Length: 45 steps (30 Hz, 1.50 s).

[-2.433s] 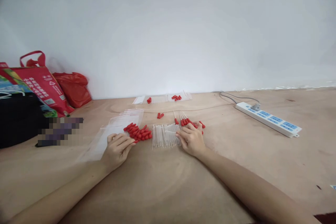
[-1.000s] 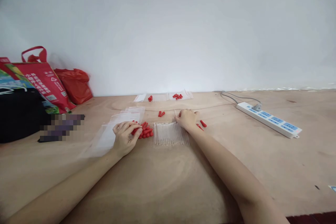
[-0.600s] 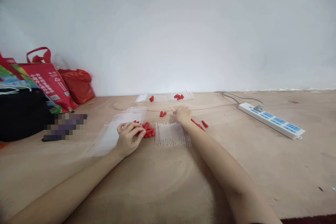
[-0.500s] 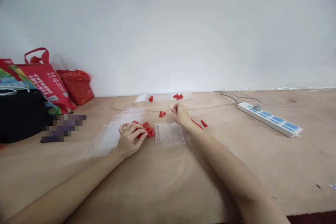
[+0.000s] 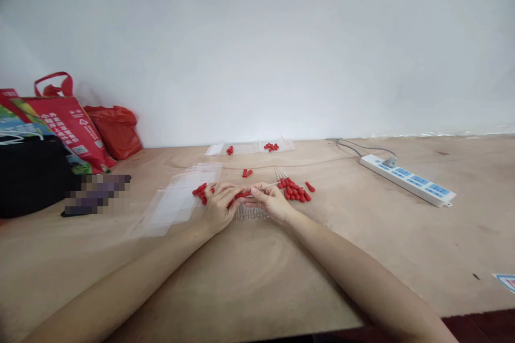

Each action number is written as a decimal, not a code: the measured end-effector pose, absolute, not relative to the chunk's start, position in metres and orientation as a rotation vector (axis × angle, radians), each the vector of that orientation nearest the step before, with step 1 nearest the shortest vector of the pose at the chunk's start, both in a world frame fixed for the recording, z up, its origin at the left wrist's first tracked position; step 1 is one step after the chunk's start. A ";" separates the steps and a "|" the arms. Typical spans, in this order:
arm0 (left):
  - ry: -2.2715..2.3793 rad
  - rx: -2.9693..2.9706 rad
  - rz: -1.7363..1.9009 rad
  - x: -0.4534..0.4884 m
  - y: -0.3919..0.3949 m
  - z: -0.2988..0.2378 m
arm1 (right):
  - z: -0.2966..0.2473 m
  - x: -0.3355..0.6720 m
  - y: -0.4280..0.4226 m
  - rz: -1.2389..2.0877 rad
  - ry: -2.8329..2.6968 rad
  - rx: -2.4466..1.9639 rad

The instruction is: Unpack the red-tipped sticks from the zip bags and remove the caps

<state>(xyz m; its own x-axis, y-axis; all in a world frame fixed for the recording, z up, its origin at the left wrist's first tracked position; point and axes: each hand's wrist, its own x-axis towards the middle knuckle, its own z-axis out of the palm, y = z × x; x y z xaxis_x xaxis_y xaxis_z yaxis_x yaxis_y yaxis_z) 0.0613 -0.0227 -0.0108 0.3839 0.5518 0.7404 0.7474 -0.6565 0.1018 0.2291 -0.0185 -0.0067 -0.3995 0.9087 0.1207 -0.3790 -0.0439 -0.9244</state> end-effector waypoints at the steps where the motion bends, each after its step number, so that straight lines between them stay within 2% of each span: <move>1: -1.152 -2.396 -1.141 0.061 -0.022 -0.011 | -0.007 0.230 -0.018 1.613 -1.228 -0.668; 4: -1.170 -2.366 -1.135 0.059 -0.022 -0.011 | -0.008 0.240 -0.014 1.313 -1.346 -0.834; 11: -1.120 -2.286 -1.074 0.056 -0.023 -0.009 | -0.007 0.261 -0.017 0.014 -2.048 -1.086; 15: -1.098 -2.309 -1.008 0.057 -0.022 -0.009 | -0.014 0.251 -0.022 -0.353 -2.142 -1.078; 25: -1.027 -2.403 -0.872 0.049 -0.026 -0.008 | -0.024 0.250 -0.029 -0.549 -2.181 -1.038; 45: -0.967 -2.466 -0.862 0.046 -0.031 -0.007 | -0.022 0.249 -0.033 -0.569 -2.146 -0.973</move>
